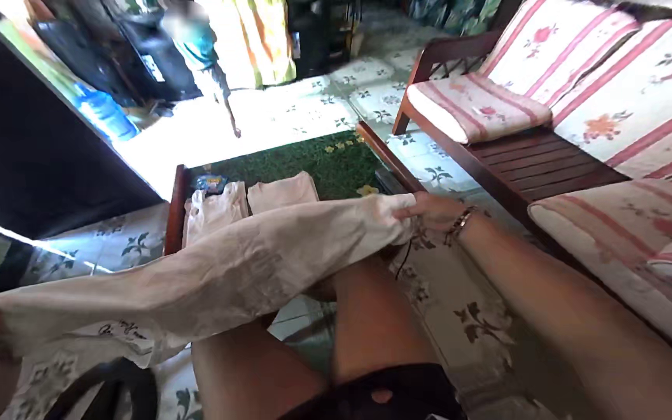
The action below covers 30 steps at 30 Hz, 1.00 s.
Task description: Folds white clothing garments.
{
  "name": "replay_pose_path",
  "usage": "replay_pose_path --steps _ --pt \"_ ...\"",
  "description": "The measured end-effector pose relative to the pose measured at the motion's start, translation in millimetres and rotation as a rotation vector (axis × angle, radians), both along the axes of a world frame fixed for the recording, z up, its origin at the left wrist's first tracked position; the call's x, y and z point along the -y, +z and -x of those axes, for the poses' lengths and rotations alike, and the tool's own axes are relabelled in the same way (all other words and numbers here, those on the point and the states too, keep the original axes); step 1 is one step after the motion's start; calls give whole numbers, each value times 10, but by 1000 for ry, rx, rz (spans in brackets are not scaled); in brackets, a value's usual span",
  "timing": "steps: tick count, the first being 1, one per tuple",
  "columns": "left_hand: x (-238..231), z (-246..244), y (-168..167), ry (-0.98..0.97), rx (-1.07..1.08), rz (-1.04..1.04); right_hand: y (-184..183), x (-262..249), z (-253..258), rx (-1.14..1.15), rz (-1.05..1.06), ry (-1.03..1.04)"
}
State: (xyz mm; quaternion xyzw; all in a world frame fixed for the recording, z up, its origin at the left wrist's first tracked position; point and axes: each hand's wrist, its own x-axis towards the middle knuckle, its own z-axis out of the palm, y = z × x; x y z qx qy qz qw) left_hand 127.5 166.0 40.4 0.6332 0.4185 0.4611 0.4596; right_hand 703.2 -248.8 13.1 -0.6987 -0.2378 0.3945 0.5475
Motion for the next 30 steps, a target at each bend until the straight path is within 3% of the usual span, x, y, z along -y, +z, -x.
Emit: replay_pose_path --steps 3,6,9,14,21,30 --pt "-349 70 -81 51 -198 -101 102 -137 -200 25 -123 -193" --pt "-374 -30 126 45 -358 -166 249 -254 -429 52 -160 -363" --pt "-236 -177 398 59 -488 -54 338 -291 -481 135 -101 -394" --pt "-415 -152 194 19 -623 76 442 -227 -499 202 40 -347" --pt "-299 -255 -71 86 -550 153 301 -272 -516 154 -62 -379" --pt "-460 -6 -285 140 -397 1 132 -252 -519 77 -3 -339"
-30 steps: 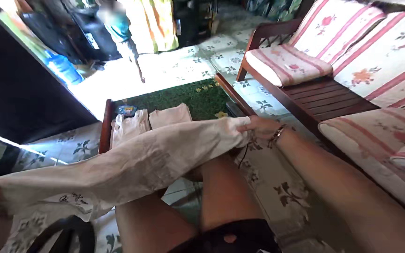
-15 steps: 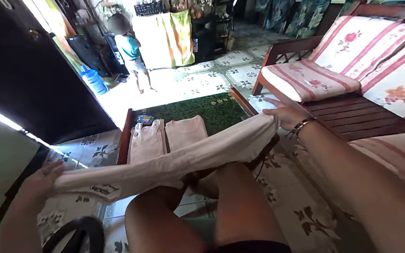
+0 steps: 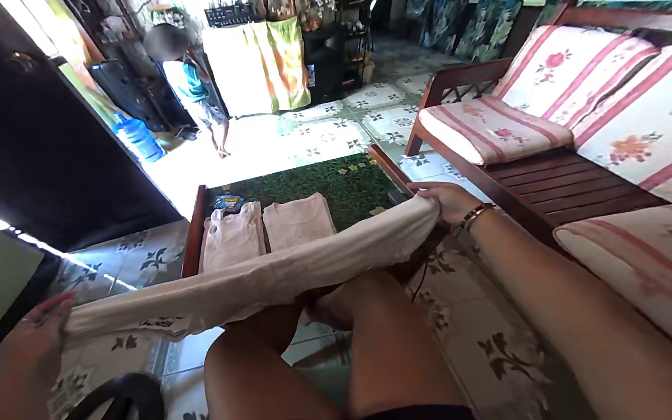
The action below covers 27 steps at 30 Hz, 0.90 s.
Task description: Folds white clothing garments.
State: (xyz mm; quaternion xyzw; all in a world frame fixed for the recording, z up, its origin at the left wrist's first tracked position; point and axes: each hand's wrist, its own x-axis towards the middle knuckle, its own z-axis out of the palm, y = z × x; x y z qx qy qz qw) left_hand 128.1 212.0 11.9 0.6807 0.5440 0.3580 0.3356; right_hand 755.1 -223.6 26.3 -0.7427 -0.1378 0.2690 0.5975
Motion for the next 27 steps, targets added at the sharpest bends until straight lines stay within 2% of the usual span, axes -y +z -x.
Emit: replay_pose_path --steps 4,9,16,19,22,25,27 --pt "92 56 20 -28 -49 5 -114 85 -23 73 -11 -53" --pt "473 -256 415 68 -85 99 -287 266 -324 99 -33 -64" --pt "314 -378 417 65 28 118 -183 156 -450 62 -240 -59" --pt "264 -319 347 28 60 108 -182 148 -303 91 -315 -24" --pt "346 -228 301 -12 43 114 -267 250 -251 27 -310 -66" --pt "624 -40 282 -41 -67 171 -429 490 -195 3 -298 -81" --pt "967 110 251 -77 -175 229 -353 621 159 22 -123 -172"
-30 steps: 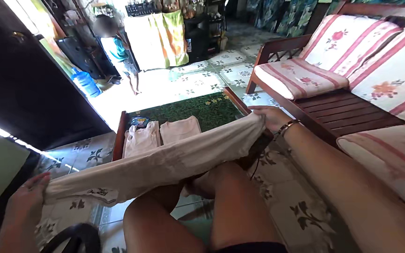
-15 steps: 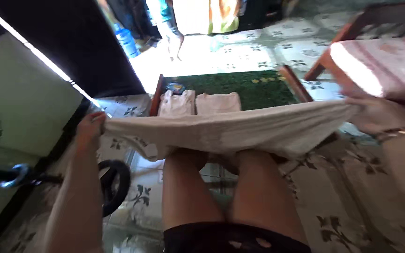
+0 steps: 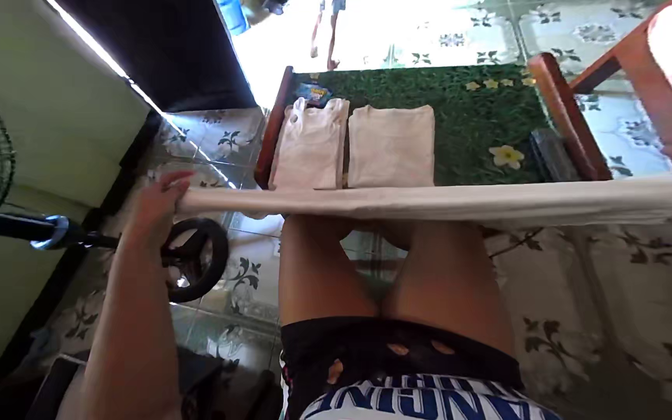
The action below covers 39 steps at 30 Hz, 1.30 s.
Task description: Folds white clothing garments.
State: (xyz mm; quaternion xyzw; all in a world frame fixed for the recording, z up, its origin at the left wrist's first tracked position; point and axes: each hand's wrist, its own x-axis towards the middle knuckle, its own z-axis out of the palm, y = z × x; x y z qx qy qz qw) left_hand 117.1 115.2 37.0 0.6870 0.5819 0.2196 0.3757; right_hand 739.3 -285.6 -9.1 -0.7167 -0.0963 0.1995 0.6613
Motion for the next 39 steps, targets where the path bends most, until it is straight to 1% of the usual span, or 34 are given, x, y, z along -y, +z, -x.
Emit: replay_pose_path --steps 2,4,6,8,10,11,13,15,17,19,21,23,25,27,30,33,34,36,39 --pt "299 220 -201 -35 -77 54 -175 353 148 26 104 23" --pt "609 433 -555 -43 -100 123 -431 720 387 85 211 -1" --pt "860 559 -924 -10 -127 189 -637 900 720 60 320 -43" --pt "1086 583 -1223 44 -173 229 -912 1047 946 17 413 -20" --pt "1181 581 -1419 94 -222 218 -1143 1158 1040 7 456 -5" --pt "1193 589 -1461 107 -236 196 -1201 1190 1063 5 459 -22" --pt "1174 602 -1409 104 -235 144 -1201 1244 1074 7 470 -35" --pt "1119 634 -1260 58 -188 102 -1074 1277 1036 40 470 -20" --pt "1061 674 -1117 -9 -121 76 -939 1315 959 59 416 -15" --pt "1024 703 -1042 -94 -72 96 -870 1350 914 41 323 12" --pt "1011 714 -1073 -181 -78 162 -929 1375 898 -4 285 48" --pt "1021 733 -1188 -242 -79 240 -1081 1387 920 -59 324 61" --pt "994 815 -1334 -241 -32 279 -1236 1427 920 -112 335 63" --pt "976 880 -1359 -193 57 277 -1266 1466 900 -127 281 39" --pt "920 1006 -1284 -158 161 237 -1095 1519 855 -47 134 2" --pt "917 1037 -1237 -139 171 216 -977 1565 825 18 20 22" --pt "950 1018 -1235 -138 142 220 -981 1580 828 29 22 25" --pt "1057 932 -1253 -145 55 238 -1078 1598 843 26 107 34" --pt "1169 854 -1494 -142 -21 303 -1396 1592 930 -32 307 103"
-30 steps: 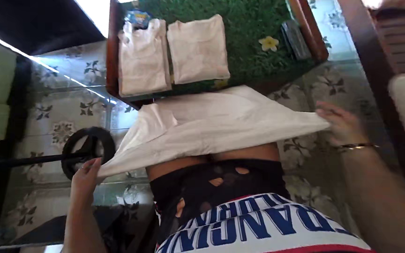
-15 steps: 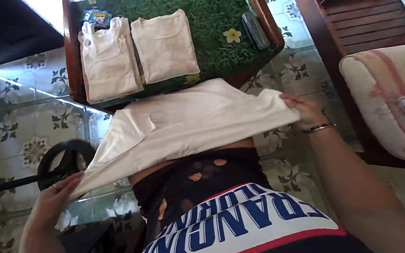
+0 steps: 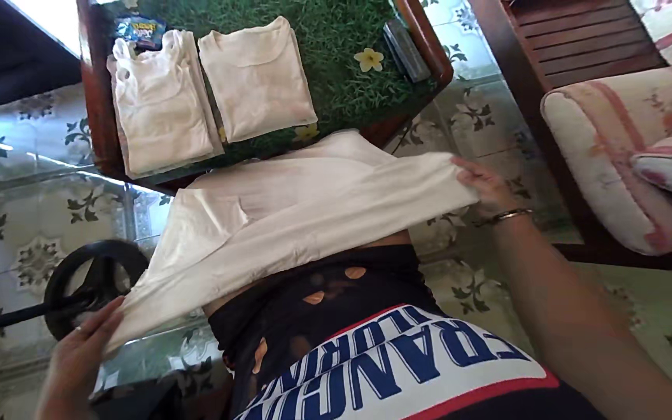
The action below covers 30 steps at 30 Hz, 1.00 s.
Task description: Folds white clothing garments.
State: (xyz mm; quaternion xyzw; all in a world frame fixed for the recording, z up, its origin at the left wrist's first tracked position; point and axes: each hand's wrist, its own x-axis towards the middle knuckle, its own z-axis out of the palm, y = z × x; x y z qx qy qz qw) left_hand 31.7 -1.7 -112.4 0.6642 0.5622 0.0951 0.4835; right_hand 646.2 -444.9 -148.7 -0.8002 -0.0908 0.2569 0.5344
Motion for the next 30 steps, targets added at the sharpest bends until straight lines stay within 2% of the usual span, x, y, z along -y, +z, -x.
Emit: replay_pose_path --steps 3,6,8,10,12,14,16,18,20,22,24,27,28,30 --pt "66 -78 -262 6 -30 47 -412 -20 85 -75 160 79" --pt "113 -178 -428 19 -75 72 -652 -131 234 -136 252 130" --pt "92 -220 -550 -29 -152 164 -787 -181 278 -151 340 253" --pt "19 -286 -636 -119 -288 256 -823 -275 300 -127 505 407" --pt "-61 -424 -633 -216 -413 177 -655 -468 369 -77 654 465" --pt "-68 -676 -492 -248 -384 -57 -449 -690 425 54 633 404" --pt "-59 -1024 -286 -224 -255 -270 -285 -932 473 258 488 320" --pt "-48 -1421 -111 -205 -160 -374 -106 -1196 592 494 325 326" --pt "-70 -1790 10 -261 -171 -407 122 -1469 815 737 196 417" --pt "-103 -2080 58 -321 -228 -414 326 -1716 1186 945 49 565" --pt "-163 -2263 21 -332 -281 -383 394 -1883 1640 982 -128 850" --pt "-250 -2371 -46 -344 -346 -385 375 -2124 2164 716 -213 1431" --pt "-264 -2391 -45 -349 -361 -382 379 -2209 2255 624 -162 1546" --pt "-281 -2422 -45 -350 -374 -373 426 -2349 2317 511 1 1644"
